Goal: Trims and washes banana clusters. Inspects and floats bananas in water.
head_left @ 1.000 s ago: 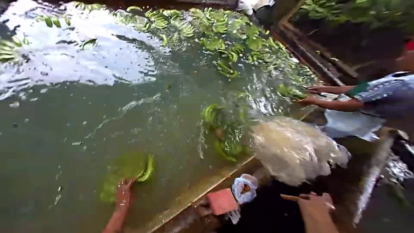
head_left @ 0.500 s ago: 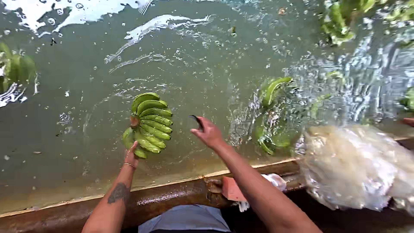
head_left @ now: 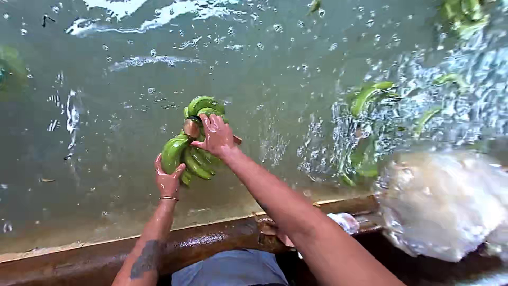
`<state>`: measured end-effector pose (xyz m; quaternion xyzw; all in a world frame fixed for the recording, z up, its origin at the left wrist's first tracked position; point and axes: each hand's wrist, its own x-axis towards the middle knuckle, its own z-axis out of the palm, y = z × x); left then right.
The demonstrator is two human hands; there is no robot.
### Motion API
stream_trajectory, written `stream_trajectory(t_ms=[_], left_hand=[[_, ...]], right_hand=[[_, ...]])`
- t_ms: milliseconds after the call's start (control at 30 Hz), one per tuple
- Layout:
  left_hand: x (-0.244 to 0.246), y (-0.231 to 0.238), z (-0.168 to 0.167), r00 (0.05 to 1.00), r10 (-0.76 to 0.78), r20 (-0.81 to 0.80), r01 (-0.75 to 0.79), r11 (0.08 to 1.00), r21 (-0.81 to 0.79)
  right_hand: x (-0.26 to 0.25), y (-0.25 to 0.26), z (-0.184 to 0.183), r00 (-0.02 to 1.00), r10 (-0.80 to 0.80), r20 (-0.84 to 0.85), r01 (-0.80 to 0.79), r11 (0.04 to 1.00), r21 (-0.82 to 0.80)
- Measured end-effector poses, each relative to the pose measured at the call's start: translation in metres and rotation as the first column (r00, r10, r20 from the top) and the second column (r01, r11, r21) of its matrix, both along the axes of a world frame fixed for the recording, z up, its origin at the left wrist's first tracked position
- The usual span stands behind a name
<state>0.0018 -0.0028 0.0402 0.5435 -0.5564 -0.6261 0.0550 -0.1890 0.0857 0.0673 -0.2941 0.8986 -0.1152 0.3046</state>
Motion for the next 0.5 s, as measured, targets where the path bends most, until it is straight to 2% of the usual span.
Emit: stream_trajectory(t_ms=[167, 267, 333, 500], left_hand=[[-0.008, 0.001, 0.006, 0.997, -0.072, 0.014, 0.073, 0.993, -0.088], [-0.009, -0.002, 0.007, 0.991, -0.127, 0.047, 0.132, 0.982, -0.137], [-0.010, -0.003, 0.010, 0.988, -0.139, 0.068, 0.148, 0.978, -0.144], [-0.011, -0.003, 0.012, 0.987, -0.139, 0.085, 0.151, 0.977, -0.153]], right_hand=[[0.000, 0.011, -0.003, 0.994, -0.045, -0.098, 0.037, 0.996, -0.087], [-0.003, 0.012, -0.004, 0.997, -0.027, -0.078, 0.021, 0.997, -0.078], [-0.006, 0.011, -0.004, 0.998, -0.010, -0.065, 0.006, 0.998, -0.062], [-0.003, 0.015, -0.015, 0.988, -0.021, -0.153, -0.002, 0.989, -0.146]])
